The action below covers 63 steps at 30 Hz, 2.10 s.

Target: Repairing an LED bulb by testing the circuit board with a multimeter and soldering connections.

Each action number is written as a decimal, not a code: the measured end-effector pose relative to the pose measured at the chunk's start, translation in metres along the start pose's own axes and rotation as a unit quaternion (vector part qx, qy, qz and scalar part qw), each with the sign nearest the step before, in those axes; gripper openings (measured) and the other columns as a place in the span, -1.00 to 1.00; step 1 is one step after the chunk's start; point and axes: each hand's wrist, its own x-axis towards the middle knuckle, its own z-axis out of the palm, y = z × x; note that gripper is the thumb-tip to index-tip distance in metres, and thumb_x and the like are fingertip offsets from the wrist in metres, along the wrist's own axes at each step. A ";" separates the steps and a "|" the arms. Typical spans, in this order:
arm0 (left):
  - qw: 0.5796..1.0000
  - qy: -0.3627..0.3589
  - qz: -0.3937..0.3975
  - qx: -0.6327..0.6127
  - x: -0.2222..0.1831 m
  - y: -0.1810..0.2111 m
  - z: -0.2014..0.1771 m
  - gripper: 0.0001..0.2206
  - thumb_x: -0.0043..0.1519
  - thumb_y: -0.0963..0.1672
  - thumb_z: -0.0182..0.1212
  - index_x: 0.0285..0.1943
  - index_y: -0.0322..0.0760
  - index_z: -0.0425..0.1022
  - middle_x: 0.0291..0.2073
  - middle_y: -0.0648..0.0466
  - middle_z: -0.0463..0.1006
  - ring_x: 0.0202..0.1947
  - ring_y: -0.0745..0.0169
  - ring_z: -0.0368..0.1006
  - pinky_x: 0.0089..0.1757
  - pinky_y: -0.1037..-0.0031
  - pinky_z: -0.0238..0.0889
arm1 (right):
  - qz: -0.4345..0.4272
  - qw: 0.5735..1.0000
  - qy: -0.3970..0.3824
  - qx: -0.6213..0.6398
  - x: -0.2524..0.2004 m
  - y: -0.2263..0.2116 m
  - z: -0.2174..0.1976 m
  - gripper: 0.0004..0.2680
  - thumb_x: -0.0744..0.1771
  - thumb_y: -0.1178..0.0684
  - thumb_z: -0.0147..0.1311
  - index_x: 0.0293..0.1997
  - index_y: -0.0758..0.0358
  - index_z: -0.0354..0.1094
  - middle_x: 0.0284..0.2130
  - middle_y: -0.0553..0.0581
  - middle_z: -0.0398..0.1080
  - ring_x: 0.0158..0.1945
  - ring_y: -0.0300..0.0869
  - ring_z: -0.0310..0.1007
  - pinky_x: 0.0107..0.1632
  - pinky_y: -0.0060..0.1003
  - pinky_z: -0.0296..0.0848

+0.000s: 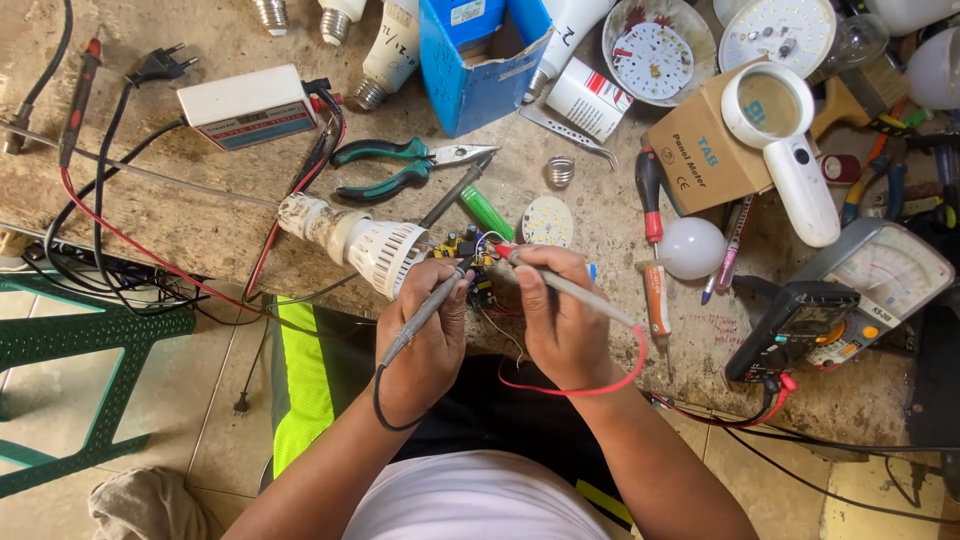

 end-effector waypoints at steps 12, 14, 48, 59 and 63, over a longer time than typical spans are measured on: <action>0.998 -0.020 -0.007 0.056 0.010 0.009 -0.006 -0.89 0.41 -0.17 0.07 -0.02 -0.34 0.28 -0.19 -0.24 0.66 -0.31 -0.40 0.60 -0.38 -0.02 0.55 | -0.078 0.997 -0.024 0.000 -0.015 0.000 0.006 -0.88 0.42 0.16 -0.05 0.04 0.36 0.26 -0.20 0.40 0.50 -0.30 0.25 0.58 -0.34 0.00 0.56; 0.998 -0.025 -0.008 0.065 0.006 0.003 -0.006 -0.90 0.42 -0.16 0.06 -0.02 -0.30 0.27 -0.22 -0.24 0.65 -0.30 -0.39 0.60 -0.39 -0.01 0.56 | -0.139 0.990 -0.016 -0.017 -0.033 0.019 0.015 -0.84 0.41 0.12 -0.01 0.10 0.25 0.27 -0.25 0.39 0.50 -0.33 0.20 0.58 -0.37 -0.01 0.62; 0.994 -0.090 0.023 0.054 -0.004 0.002 -0.007 -0.84 0.36 -0.14 0.20 0.02 -0.27 0.35 -0.19 -0.05 0.57 -0.16 -0.20 0.58 -0.33 0.05 0.59 | 0.007 0.988 -0.099 -0.116 -0.033 -0.025 0.012 -0.84 0.28 0.19 0.27 -0.31 0.17 0.27 -0.24 0.21 0.59 -0.22 0.06 0.61 0.33 0.51 0.02; 0.992 -0.031 0.053 0.113 0.001 0.005 -0.006 -0.85 0.35 -0.13 0.24 -0.06 -0.31 0.42 -0.32 -0.06 0.63 -0.29 -0.14 0.62 -0.31 0.17 0.55 | 0.118 0.991 -0.025 0.063 0.006 -0.034 -0.027 -0.77 0.41 0.15 -0.10 0.13 0.51 0.30 -0.15 0.42 0.44 -0.10 0.14 0.55 0.10 0.07 0.53; 0.991 -0.019 0.060 0.121 0.001 0.003 -0.004 -0.85 0.36 -0.11 0.24 -0.07 -0.27 0.43 -0.31 -0.03 0.64 -0.29 -0.08 0.62 -0.29 0.25 0.54 | 0.144 0.987 -0.061 0.038 0.016 -0.029 -0.032 -0.81 0.36 0.26 0.09 0.09 0.48 0.35 -0.16 0.35 0.53 -0.07 0.14 0.62 0.07 0.02 0.57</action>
